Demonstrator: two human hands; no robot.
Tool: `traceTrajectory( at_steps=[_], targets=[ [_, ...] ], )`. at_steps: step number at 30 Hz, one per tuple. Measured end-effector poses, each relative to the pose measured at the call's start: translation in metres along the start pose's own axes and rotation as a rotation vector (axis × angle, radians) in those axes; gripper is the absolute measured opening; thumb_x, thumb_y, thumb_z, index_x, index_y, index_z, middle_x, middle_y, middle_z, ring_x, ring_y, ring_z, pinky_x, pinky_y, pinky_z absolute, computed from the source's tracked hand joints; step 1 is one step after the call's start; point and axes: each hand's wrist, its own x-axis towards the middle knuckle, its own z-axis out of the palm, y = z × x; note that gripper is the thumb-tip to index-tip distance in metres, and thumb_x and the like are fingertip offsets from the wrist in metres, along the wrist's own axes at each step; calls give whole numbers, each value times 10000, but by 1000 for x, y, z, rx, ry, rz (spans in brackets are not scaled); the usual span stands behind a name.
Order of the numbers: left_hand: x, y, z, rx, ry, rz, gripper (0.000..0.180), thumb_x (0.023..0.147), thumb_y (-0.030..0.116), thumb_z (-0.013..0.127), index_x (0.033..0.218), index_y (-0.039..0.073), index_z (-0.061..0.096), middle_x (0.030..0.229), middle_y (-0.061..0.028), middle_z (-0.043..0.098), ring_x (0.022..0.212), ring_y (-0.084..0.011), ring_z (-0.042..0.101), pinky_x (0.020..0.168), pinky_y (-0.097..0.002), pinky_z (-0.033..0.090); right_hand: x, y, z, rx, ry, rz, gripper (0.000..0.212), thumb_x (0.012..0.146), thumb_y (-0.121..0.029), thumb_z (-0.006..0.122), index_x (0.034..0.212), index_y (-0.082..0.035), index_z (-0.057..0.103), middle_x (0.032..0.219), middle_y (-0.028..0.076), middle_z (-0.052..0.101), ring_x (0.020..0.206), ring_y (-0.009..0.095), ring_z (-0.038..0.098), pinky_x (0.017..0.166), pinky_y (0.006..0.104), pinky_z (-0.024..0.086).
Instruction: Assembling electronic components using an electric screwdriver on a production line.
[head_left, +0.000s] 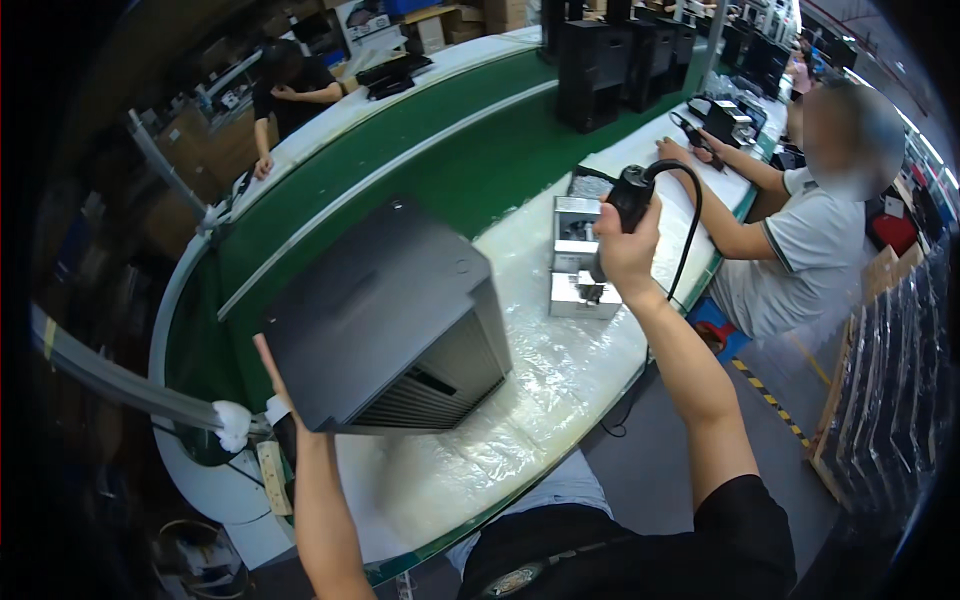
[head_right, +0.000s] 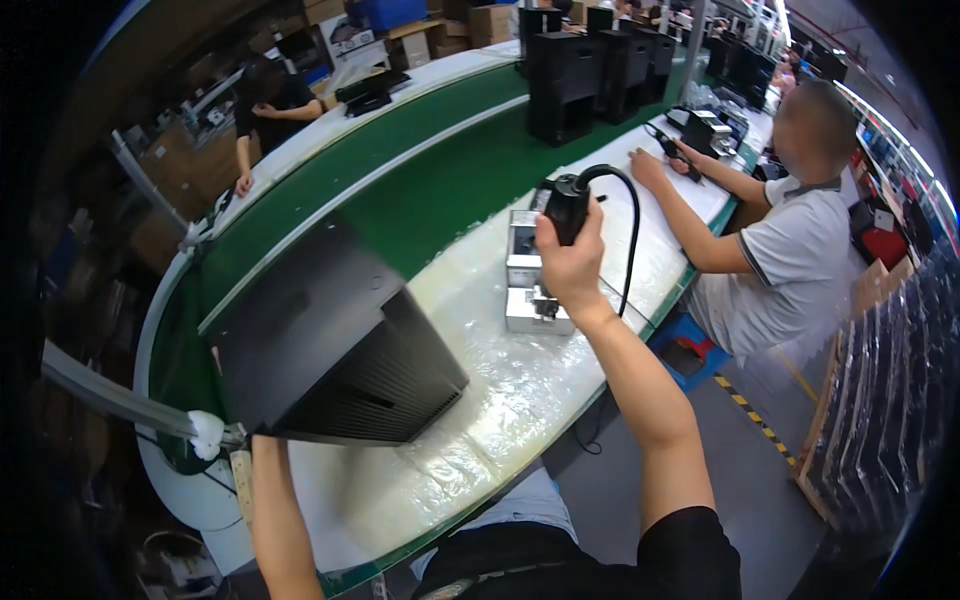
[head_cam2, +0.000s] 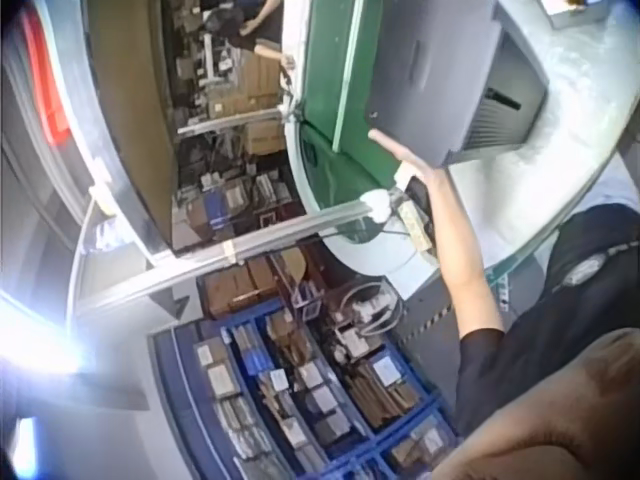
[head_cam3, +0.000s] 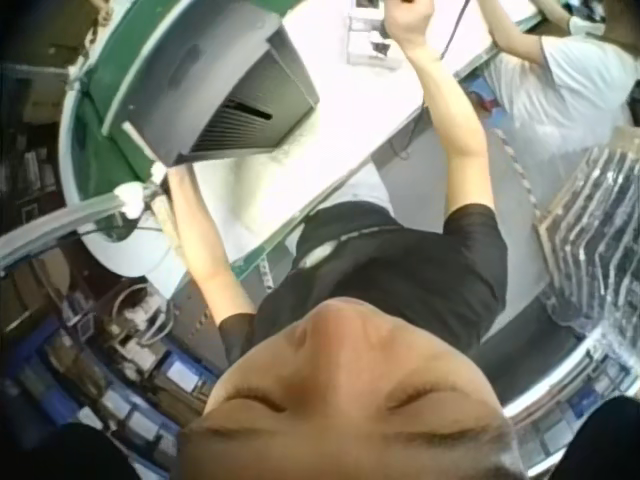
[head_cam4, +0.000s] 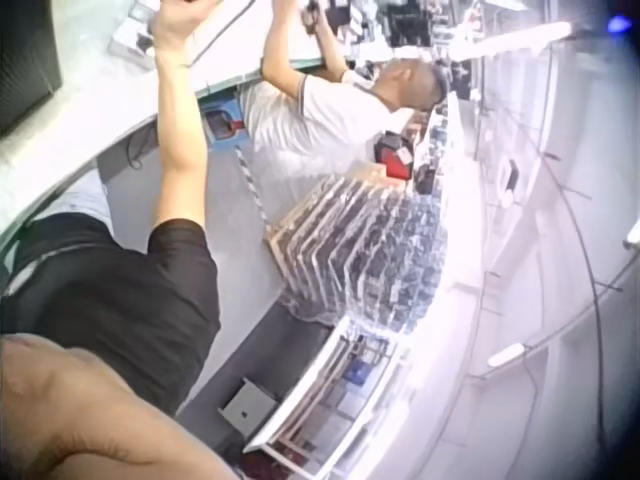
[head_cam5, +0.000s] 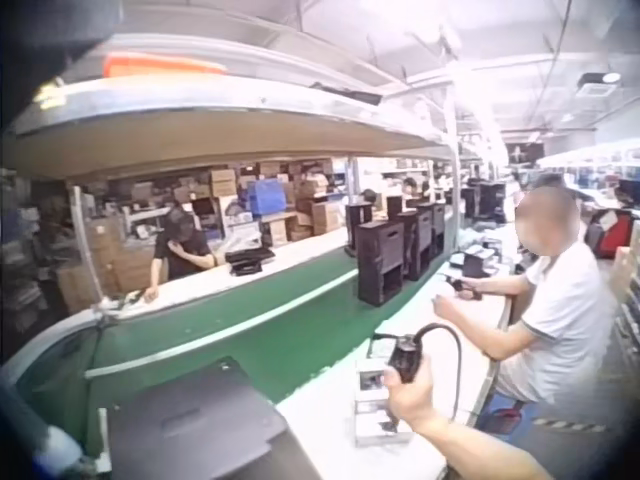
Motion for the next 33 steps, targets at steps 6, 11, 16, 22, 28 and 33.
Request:
traceTrajectory(
  at_steps=[6, 11, 16, 22, 28, 33],
  targets=[
    [-10, -42, -16, 217, 123, 234, 637, 1077, 481, 299, 1209, -62, 603, 1129, -134, 670, 989, -201, 624, 893, -324, 493, -8, -33, 3, 216, -51, 241, 282, 945, -91, 624, 1153, -40, 440, 776, 22, 557, 556, 84, 536, 493, 226, 451],
    [-41, 19, 29, 516, 234, 362, 603, 1080, 451, 291, 1068, -43, 636, 1004, -135, 667, 889, -193, 598, 824, -326, 483, -1, -92, -27, 371, -96, 106, 247, 1005, -134, 528, 1179, -9, 404, 989, 124, 612, 581, 145, 582, 515, 253, 479],
    [-6, 73, 79, 918, -14, 105, 754, 1066, 484, 284, 700, -102, 587, 620, -240, 591, 633, -339, 614, 708, -439, 476, 25, -139, -50, 465, -104, 54, 501, 1018, -221, 490, 1419, 32, 328, 993, 172, 591, 561, 166, 565, 491, 274, 492],
    [23, -4, 97, 1440, -245, 36, 689, 1034, 431, 336, 835, -128, 685, 876, -377, 640, 934, -537, 627, 901, -538, 488, 31, -176, -34, 644, -90, 15, 542, 997, -255, 529, 1421, 13, 325, 963, 162, 621, 559, 172, 576, 511, 273, 488],
    [-2, 11, 83, 1352, -461, 131, 454, 990, 326, 472, 926, -58, 705, 950, -290, 680, 932, -466, 651, 889, -502, 502, 27, -200, 13, 723, -143, -12, 546, 994, -227, 541, 1430, 27, 332, 954, 168, 634, 570, 160, 575, 544, 279, 497],
    [-55, 38, 31, 1490, -326, 118, 504, 952, 430, 561, 1144, -25, 664, 1115, -245, 668, 1054, -396, 637, 931, -446, 493, 16, -224, 65, 800, -267, -110, 565, 1020, -249, 480, 1448, 73, 302, 988, 204, 614, 569, 185, 589, 517, 290, 510]
  ],
)
